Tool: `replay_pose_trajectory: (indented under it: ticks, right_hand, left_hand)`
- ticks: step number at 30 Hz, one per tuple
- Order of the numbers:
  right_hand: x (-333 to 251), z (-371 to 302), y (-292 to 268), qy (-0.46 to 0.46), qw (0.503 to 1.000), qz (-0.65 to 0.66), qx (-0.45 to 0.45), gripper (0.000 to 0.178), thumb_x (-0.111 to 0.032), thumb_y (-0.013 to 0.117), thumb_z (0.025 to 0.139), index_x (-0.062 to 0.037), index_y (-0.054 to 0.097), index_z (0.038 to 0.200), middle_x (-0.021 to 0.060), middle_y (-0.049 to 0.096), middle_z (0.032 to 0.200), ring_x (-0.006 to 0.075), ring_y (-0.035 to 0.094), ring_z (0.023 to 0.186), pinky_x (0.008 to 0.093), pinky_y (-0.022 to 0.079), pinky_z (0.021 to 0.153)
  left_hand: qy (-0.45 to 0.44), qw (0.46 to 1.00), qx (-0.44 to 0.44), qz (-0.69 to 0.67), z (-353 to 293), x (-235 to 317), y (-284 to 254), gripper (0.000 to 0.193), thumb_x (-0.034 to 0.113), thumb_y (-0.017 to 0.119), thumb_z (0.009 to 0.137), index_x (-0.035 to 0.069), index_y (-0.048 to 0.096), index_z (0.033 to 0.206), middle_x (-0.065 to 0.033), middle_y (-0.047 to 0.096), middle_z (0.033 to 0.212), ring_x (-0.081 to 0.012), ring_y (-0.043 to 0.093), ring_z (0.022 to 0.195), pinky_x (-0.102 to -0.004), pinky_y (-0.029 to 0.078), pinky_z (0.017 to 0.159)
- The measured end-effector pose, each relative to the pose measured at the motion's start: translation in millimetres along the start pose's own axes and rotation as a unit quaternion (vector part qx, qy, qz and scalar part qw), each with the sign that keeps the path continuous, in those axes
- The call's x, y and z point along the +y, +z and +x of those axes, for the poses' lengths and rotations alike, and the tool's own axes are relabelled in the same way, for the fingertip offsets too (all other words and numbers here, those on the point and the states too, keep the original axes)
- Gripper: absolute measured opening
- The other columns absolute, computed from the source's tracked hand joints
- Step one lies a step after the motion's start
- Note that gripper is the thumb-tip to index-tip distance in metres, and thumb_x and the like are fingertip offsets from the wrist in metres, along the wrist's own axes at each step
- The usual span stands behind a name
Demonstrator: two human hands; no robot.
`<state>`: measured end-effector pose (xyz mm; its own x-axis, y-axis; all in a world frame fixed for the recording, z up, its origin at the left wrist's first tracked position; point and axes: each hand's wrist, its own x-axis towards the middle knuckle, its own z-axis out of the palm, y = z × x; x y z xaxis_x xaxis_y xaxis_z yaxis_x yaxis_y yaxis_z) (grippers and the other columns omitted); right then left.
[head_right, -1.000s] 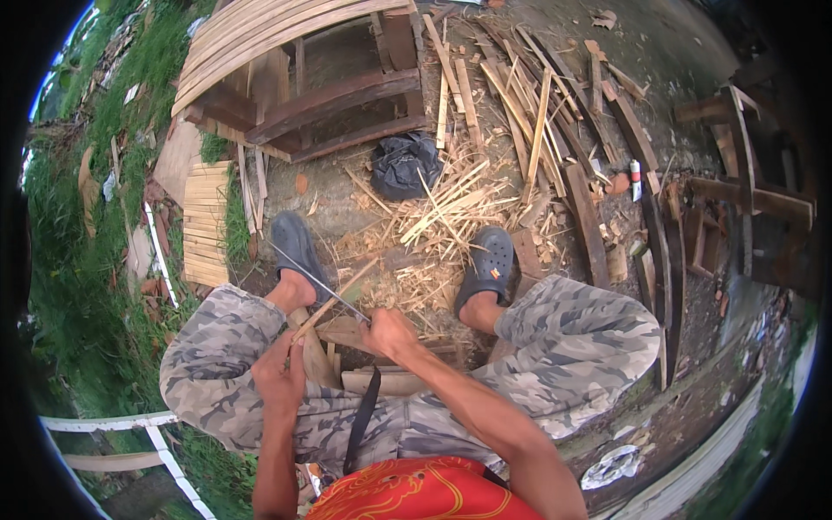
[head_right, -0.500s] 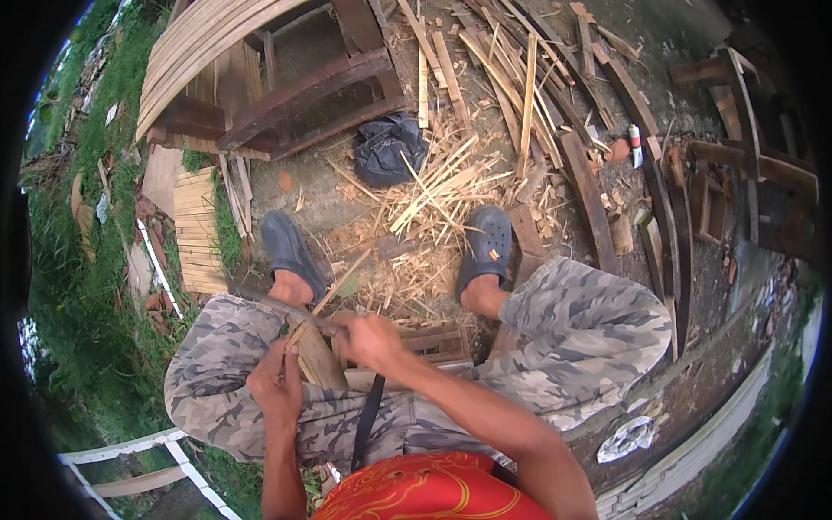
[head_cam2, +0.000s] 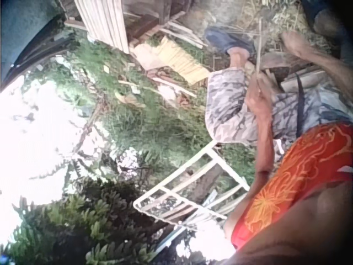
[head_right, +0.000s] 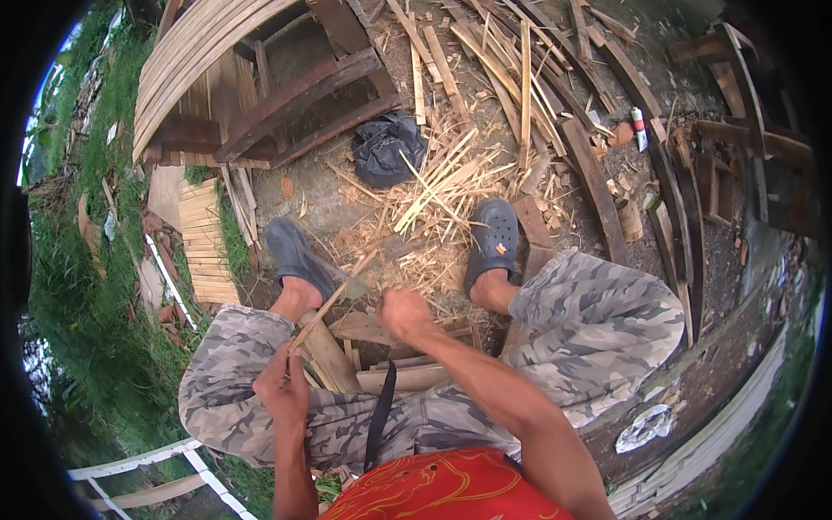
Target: The person sits on the ground and uses a knife to shave thin strips of bamboo, holding the piece with one hand and scraping with the other. The person places the finished strips on a nearby wooden structure.
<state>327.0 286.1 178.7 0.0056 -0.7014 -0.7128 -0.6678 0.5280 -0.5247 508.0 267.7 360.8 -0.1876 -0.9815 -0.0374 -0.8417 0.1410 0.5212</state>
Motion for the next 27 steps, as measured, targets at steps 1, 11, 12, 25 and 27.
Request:
replay_pose_trajectory:
  ticks: [1, 11, 12, 25, 27]
  right_hand:
    - [-1, -2, 8, -0.046, 0.998, 0.031, -0.008, 0.028, -0.025, 0.059, 0.089, -0.0015, 0.072, 0.096, 0.0233, 0.069, 0.072, 0.0377, 0.071, 0.066, 0.0491, 0.060, 0.067]
    - [89, 59, 23, 0.130, 0.991, 0.012, -0.015, 0.033, -0.027, 0.061, 0.086, -0.0011, 0.074, 0.103, 0.0224, 0.072, 0.105, 0.0364, 0.071, 0.100, 0.0449, 0.057, 0.087]
    - [85, 54, 25, 0.137, 0.989, 0.014, -0.043, 0.034, -0.027, 0.061, 0.086, -0.0010, 0.074, 0.102, 0.0229, 0.072, 0.105, 0.0363, 0.071, 0.100, 0.0449, 0.057, 0.088]
    - [-12, 1, -7, -0.075, 0.993, 0.094, 0.022, 0.025, -0.022, 0.060, 0.088, -0.0027, 0.072, 0.098, 0.0244, 0.066, 0.067, 0.0386, 0.069, 0.065, 0.0490, 0.058, 0.067]
    - [-5, 0, -5, -0.025, 0.997, 0.065, 0.019, 0.025, -0.022, 0.059, 0.088, -0.0029, 0.073, 0.097, 0.0246, 0.067, 0.068, 0.0384, 0.070, 0.065, 0.0489, 0.058, 0.067]
  left_hand:
    - [-0.005, 1.000, 0.000, 0.004, 0, 0, 0, 0.013, 0.001, 0.066, 0.090, -0.004, 0.070, 0.101, -0.0209, 0.070, 0.081, -0.0348, 0.070, 0.070, -0.0376, 0.054, 0.063]
    - [-0.048, 0.999, 0.003, 0.001, 7, 1, 0, 0.014, 0.001, 0.064, 0.093, -0.004, 0.070, 0.104, -0.0183, 0.070, 0.081, -0.0225, 0.065, 0.064, -0.0318, 0.051, 0.063]
    - [-0.070, 0.998, 0.006, -0.005, 6, 2, 1, 0.014, 0.001, 0.063, 0.093, -0.004, 0.070, 0.104, -0.0179, 0.069, 0.081, -0.0207, 0.063, 0.063, -0.0313, 0.051, 0.062]
    - [-0.029, 0.999, 0.001, 0.024, 2, -3, 1, 0.014, 0.004, 0.064, 0.094, -0.005, 0.071, 0.103, -0.0199, 0.071, 0.083, -0.0270, 0.070, 0.070, -0.0339, 0.053, 0.066]
    - [-0.031, 0.999, -0.001, 0.014, 2, -6, 1, 0.014, 0.004, 0.064, 0.094, -0.004, 0.071, 0.102, -0.0197, 0.071, 0.083, -0.0263, 0.070, 0.069, -0.0334, 0.053, 0.066]
